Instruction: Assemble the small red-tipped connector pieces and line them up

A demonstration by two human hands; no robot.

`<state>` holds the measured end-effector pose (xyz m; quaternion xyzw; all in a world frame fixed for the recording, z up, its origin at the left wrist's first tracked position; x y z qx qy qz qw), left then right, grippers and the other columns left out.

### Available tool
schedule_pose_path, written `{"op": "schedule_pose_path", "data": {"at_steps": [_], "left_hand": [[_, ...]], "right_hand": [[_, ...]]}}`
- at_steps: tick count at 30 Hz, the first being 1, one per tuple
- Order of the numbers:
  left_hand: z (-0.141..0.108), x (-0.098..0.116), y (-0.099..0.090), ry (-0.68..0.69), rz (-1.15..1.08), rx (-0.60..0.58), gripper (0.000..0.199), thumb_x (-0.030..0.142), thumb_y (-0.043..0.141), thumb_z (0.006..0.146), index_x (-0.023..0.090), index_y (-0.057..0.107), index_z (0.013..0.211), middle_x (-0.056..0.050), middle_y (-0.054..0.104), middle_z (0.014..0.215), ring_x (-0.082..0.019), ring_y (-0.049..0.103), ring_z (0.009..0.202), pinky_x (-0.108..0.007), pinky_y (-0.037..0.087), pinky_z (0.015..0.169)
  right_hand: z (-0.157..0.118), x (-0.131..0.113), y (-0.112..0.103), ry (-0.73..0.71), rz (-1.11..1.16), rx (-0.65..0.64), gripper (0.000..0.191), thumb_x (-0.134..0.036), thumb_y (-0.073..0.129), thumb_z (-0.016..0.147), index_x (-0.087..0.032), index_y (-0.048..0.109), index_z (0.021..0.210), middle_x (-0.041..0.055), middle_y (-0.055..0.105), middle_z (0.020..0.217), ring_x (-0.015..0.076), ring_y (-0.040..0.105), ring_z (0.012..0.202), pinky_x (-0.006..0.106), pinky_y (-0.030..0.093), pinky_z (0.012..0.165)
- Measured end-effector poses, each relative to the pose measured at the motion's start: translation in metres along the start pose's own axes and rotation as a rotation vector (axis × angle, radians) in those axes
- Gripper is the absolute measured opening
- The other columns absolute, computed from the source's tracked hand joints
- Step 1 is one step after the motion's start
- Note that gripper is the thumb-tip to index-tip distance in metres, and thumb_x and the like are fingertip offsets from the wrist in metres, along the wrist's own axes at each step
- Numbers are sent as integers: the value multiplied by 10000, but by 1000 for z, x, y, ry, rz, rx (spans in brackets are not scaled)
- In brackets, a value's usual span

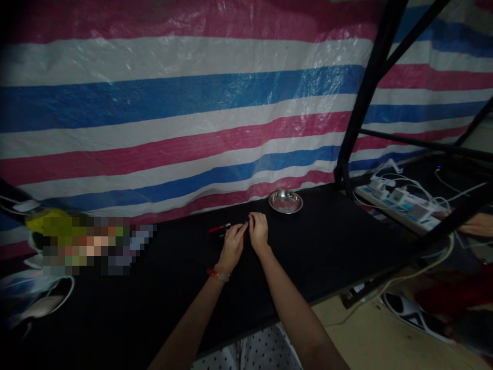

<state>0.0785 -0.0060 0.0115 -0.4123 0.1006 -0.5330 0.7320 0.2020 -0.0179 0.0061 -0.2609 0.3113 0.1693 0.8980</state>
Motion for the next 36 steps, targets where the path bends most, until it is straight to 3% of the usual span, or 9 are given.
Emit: {"op": "schedule_pose_path", "data": {"at_steps": [7,10,21,27,32,36], "left_hand": [[1,4,-2,2,-23,-8,468,51,332,857,175,451,1293,-113,542,1103,-199,522,1055,-372,454,907],[1,4,-1,5,-23,-8,436,56,335,862,178,487,1253,-108,542,1093,-194,530,1025,-368,461,900],[3,7,-5,18,-7,-19,409,46,335,853,165,504,1206,-113,547,1137,-199,547,1038,-377,470,907],[3,8,-10,14,-21,40,311,114,353,893,164,541,1136,-101,602,1074,-196,566,1010,-364,471,891],[4,8,-13,29,25,61,263,147,362,907,173,570,1067,-86,643,1017,-205,579,977,-392,462,866],[3,6,-11,16,-64,88,228,153,370,905,170,572,1010,-80,642,990,-181,593,951,-355,479,865]], "right_hand": [[-1,-8,-4,-37,-100,-180,233,-126,448,826,-167,635,959,70,622,944,197,505,893,317,372,805],[-3,-10,-5,-67,-97,-201,235,-111,479,805,-165,648,959,62,622,937,196,496,886,307,358,784],[-6,-10,-3,-86,1,-151,311,-107,483,798,-196,661,1037,76,573,970,197,496,898,334,406,809],[-7,-6,4,-102,158,-106,375,-98,419,828,-210,621,1122,81,570,990,180,531,941,325,463,828],[-5,-9,3,-19,233,-37,271,-192,420,876,-204,639,1035,73,601,963,166,577,918,309,477,824],[-4,-13,0,55,271,54,194,-276,477,865,-181,640,909,51,623,828,151,591,768,286,487,735]]}}
Point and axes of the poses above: each hand's wrist, its own z-axis towards the middle knuckle, its own y-axis out of the palm, x = y × z, the point moved 1 cm from there along z, towards the middle knuckle
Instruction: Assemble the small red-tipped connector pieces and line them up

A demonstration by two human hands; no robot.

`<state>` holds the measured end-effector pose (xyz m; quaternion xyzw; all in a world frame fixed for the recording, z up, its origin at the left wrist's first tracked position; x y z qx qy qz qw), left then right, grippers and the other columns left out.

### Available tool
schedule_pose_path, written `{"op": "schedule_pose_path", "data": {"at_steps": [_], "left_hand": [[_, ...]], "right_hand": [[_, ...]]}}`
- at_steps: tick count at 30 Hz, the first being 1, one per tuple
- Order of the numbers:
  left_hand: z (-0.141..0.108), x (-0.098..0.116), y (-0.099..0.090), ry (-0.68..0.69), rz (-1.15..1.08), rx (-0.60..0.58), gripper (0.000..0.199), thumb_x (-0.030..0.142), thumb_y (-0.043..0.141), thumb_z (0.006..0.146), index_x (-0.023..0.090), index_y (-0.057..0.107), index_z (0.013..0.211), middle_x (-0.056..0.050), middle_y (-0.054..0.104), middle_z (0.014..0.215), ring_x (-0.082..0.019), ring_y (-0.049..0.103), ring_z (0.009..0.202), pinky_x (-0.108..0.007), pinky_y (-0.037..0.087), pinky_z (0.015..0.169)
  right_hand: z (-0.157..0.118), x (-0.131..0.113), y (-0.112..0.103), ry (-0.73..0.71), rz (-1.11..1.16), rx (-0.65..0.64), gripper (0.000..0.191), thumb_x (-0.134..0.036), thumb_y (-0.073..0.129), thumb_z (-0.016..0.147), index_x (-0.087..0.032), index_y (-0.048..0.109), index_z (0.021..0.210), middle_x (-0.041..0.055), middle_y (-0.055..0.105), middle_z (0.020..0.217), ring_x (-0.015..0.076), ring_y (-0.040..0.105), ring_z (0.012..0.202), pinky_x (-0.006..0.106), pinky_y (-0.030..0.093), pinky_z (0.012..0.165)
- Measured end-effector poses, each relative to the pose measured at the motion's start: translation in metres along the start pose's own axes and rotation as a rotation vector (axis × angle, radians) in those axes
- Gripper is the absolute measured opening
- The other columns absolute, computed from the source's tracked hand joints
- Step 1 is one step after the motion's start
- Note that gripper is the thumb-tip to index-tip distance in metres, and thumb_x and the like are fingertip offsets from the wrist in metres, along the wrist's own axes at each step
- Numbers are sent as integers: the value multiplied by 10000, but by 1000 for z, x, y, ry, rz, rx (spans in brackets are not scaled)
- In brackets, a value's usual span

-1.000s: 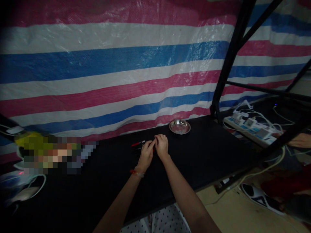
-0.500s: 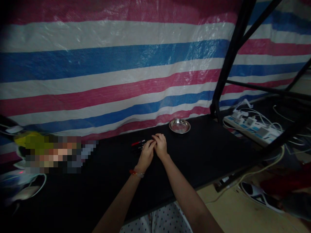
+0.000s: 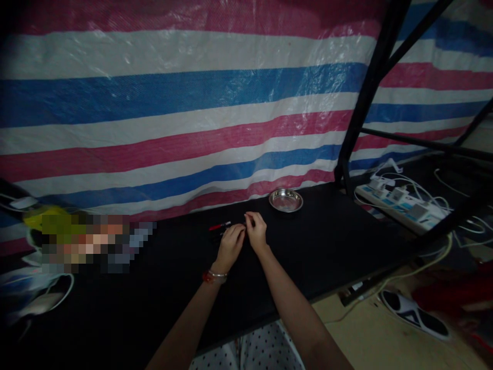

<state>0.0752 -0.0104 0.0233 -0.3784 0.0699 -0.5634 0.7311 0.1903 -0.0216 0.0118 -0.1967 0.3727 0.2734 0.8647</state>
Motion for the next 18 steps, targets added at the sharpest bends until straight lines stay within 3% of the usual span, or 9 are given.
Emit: {"op": "schedule_pose_path", "data": {"at_steps": [11,18], "left_hand": [[0,0,-7,-110,-132,43,180,206,392,906,187,562,963,-66,627,947,-170,605,921,-342,506,851],[0,-1,-7,-97,14,136,177,276,436,909,180,585,911,-52,657,854,-168,626,816,-327,504,783]], "right_hand": [[-2,-7,5,90,118,-20,196,-363,546,808,-179,614,798,-4,593,642,116,536,572,233,448,575],[0,-1,8,206,279,43,197,-368,565,792,-171,588,796,-9,583,611,111,526,532,224,423,535]]}}
Point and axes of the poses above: each hand's wrist, its own z-axis towards the middle knuckle, its own y-axis out of the palm, x = y × z, the point moved 1 cm from there along z, towards the middle knuckle
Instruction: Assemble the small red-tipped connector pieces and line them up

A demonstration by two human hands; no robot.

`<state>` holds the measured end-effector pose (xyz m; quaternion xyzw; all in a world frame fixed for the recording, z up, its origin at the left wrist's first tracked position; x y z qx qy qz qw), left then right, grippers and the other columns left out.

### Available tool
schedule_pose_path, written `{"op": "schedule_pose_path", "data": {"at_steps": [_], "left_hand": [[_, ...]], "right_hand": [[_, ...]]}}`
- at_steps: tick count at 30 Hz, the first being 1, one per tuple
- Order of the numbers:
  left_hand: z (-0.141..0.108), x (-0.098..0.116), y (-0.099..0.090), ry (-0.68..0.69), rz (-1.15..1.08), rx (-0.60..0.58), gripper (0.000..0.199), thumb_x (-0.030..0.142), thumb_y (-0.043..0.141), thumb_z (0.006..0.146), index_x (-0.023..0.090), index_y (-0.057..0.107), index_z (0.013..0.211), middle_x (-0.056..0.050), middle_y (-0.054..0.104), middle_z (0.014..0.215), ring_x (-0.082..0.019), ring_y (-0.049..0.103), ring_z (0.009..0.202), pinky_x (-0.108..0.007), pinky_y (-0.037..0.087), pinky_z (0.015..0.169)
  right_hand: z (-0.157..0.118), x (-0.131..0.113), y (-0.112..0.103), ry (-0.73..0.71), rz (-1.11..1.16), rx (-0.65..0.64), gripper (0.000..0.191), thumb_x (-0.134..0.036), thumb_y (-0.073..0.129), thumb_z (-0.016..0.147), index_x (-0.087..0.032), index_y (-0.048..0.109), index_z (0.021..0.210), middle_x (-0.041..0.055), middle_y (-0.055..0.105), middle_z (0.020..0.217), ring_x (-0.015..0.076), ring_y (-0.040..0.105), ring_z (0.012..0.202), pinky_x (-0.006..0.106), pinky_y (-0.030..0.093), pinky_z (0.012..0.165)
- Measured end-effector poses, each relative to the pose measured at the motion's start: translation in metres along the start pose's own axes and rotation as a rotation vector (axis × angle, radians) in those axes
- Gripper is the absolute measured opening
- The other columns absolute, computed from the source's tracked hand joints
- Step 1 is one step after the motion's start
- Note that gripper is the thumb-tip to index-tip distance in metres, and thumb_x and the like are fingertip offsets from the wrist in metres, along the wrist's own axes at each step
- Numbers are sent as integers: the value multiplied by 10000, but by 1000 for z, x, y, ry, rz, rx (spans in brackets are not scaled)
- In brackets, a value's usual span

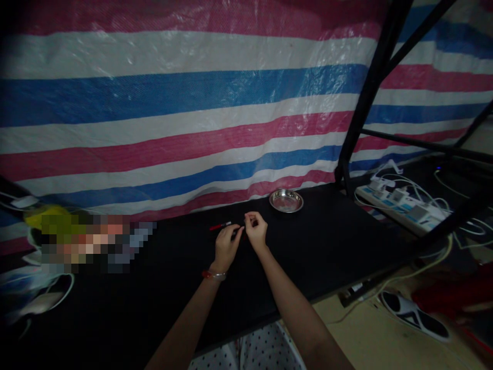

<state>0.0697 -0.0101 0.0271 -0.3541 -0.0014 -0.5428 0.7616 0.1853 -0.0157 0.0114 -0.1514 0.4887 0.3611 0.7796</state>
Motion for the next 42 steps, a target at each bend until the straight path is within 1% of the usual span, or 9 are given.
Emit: {"op": "schedule_pose_path", "data": {"at_steps": [5,11,16,25,27,33,35,38,42], "left_hand": [[2,3,-4,33,91,28,169,267,449,906,176,590,886,-49,667,840,-181,623,831,-333,475,780],[2,3,-6,17,125,75,175,283,465,901,181,597,849,-47,668,808,-178,621,814,-312,453,755],[1,0,-4,24,140,116,168,284,490,887,171,595,821,-44,660,773,-174,615,772,-301,439,727],[1,-4,-4,20,107,56,109,248,522,861,181,562,785,-22,634,756,-168,588,754,-293,417,721],[1,-6,-4,1,94,34,95,240,533,851,184,551,776,-14,626,749,-164,580,737,-289,410,718],[3,-13,-10,-118,139,-27,80,254,558,818,187,532,782,19,580,675,-151,559,679,-297,376,742],[6,-15,-13,-165,163,-79,104,289,566,810,189,535,811,34,562,648,-146,557,662,-302,358,755],[9,-17,-16,-200,214,-164,161,347,571,801,191,539,816,33,567,651,-152,557,673,-314,332,754],[8,-17,-15,-98,264,-311,213,362,572,800,195,529,675,-17,614,754,-204,555,858,-337,310,775]], "right_hand": [[1,0,5,81,105,-60,220,-391,595,756,-173,569,759,-11,581,576,113,530,503,224,413,506],[4,2,5,160,234,-13,230,-387,641,707,-168,572,723,-8,593,562,123,556,516,241,434,532],[7,1,5,271,292,-66,286,-421,698,631,-164,586,688,-6,601,541,112,532,488,236,418,500],[4,-5,9,458,341,-256,318,-425,766,554,-162,627,666,-39,556,486,54,386,369,198,266,361],[3,-5,8,487,348,-340,308,-407,760,574,-159,655,724,-45,558,491,41,357,352,189,240,347],[0,-3,9,493,426,-613,431,-364,719,643,-172,650,1023,-9,649,661,45,417,393,182,293,372],[0,-1,10,465,375,-583,438,-361,719,637,-170,649,1025,-5,652,673,50,420,391,187,307,375],[2,5,10,332,243,-390,393,-367,689,657,-171,660,996,-4,630,654,69,446,424,198,341,396],[1,13,7,96,21,-193,343,-349,602,736,-176,657,1028,19,622,708,104,511,532,225,426,495]]}}
Point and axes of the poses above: each hand's wrist, its own z-axis towards the middle knuckle, its own y-axis out of the palm, x = y × z, the point moved 1 cm from there along z, towards the middle knuckle
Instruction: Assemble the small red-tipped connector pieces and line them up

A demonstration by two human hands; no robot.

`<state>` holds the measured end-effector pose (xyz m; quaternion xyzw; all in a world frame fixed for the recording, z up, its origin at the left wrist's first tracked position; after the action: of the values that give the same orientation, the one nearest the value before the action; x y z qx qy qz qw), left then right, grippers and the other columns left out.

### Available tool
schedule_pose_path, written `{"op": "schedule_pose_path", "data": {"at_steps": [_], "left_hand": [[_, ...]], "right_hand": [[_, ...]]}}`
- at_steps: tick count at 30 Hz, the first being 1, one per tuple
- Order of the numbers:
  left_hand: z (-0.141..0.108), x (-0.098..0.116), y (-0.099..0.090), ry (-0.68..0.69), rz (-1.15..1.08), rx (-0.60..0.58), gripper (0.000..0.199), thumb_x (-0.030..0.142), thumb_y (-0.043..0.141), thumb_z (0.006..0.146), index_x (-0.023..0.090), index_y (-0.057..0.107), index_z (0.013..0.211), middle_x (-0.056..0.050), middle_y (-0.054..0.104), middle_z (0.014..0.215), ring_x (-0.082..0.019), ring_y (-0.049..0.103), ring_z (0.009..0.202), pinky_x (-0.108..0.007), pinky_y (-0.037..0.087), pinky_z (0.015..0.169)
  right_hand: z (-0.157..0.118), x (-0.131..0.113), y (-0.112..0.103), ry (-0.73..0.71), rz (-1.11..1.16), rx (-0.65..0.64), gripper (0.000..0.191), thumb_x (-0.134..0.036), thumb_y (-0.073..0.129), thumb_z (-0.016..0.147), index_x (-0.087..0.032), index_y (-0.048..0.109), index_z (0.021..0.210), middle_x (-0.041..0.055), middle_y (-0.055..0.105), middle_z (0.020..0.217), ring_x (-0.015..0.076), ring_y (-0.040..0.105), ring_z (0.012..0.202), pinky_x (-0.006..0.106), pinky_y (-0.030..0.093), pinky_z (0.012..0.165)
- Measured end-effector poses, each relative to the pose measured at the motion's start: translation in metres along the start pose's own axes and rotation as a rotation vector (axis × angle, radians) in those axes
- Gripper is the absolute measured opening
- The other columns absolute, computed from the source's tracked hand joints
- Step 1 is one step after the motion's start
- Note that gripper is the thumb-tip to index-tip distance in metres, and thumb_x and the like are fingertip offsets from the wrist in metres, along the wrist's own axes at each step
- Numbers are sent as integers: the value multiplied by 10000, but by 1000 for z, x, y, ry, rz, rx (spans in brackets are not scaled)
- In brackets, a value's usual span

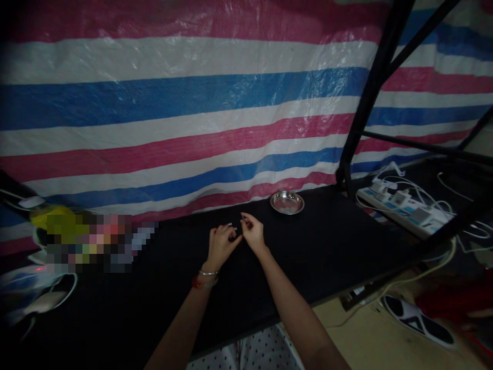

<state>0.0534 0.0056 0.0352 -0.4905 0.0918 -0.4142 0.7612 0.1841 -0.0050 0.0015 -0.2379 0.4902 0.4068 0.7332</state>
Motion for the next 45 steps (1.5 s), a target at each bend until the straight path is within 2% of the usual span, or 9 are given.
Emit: {"op": "schedule_pose_path", "data": {"at_steps": [2,6,12,16,19,23,29,40,45], "left_hand": [[-1,0,1,33,26,-31,235,367,576,800,195,527,648,-38,623,817,-230,532,948,-348,309,792],[-3,-2,4,45,74,-40,258,437,601,779,198,554,692,-63,620,909,-243,521,942,-364,323,791],[-2,-8,8,89,89,-84,316,464,583,790,186,546,646,-72,593,888,-236,510,906,-334,362,744],[0,-6,6,72,58,-15,331,458,524,834,181,541,654,-58,588,823,-210,521,847,-308,372,729],[-1,-5,4,-31,14,52,313,459,491,857,185,548,718,-14,585,694,-167,546,695,-264,359,654],[-3,-7,5,-182,14,106,296,478,496,852,200,560,772,27,568,577,-128,520,500,-230,283,524],[-4,-9,3,-155,85,166,269,381,472,882,195,586,724,-23,627,666,-152,577,600,-245,311,556],[-4,-9,4,-221,44,45,192,198,424,861,160,612,869,-73,650,803,-186,609,717,-266,391,622],[-5,-13,7,-278,-30,44,214,134,413,829,155,616,894,-77,654,825,-189,618,737,-268,421,632]], "right_hand": [[-1,3,-1,-65,-89,32,328,-334,565,771,-181,651,1049,36,632,762,121,542,596,244,462,560],[-2,7,-3,-116,-172,81,316,-317,530,806,-185,642,1070,48,637,802,143,573,684,271,495,645],[-2,9,-4,-90,-145,129,376,-343,507,829,-166,600,1147,46,627,806,124,557,631,251,502,592],[-2,8,-4,-86,-119,164,376,-354,521,824,-169,599,1142,49,641,853,115,557,617,257,509,605],[-3,2,-3,-108,-122,165,295,-345,533,822,-170,649,1029,58,664,868,121,573,634,270,515,651],[-5,-14,-2,-217,-154,96,208,-305,552,823,-192,686,936,60,674,864,135,599,685,273,513,680],[-10,-22,1,-342,-129,-63,172,-250,567,825,-228,713,912,78,670,974,186,626,910,338,520,805],[-16,-24,10,-584,-247,-202,236,-172,519,848,-246,691,992,73,658,1063,169,603,959,358,494,852],[-21,-28,15,-598,-264,-271,318,-108,492,832,-255,660,1057,67,652,1093,174,592,1002,369,486,870]]}}
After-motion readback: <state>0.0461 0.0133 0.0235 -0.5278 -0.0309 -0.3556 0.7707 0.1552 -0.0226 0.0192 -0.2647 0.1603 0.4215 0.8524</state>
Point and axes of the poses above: each hand's wrist, its own z-axis towards the middle knuckle, its own y-axis out of the palm, x = y × z, the point moved 1 cm from there along z, towards the middle knuckle
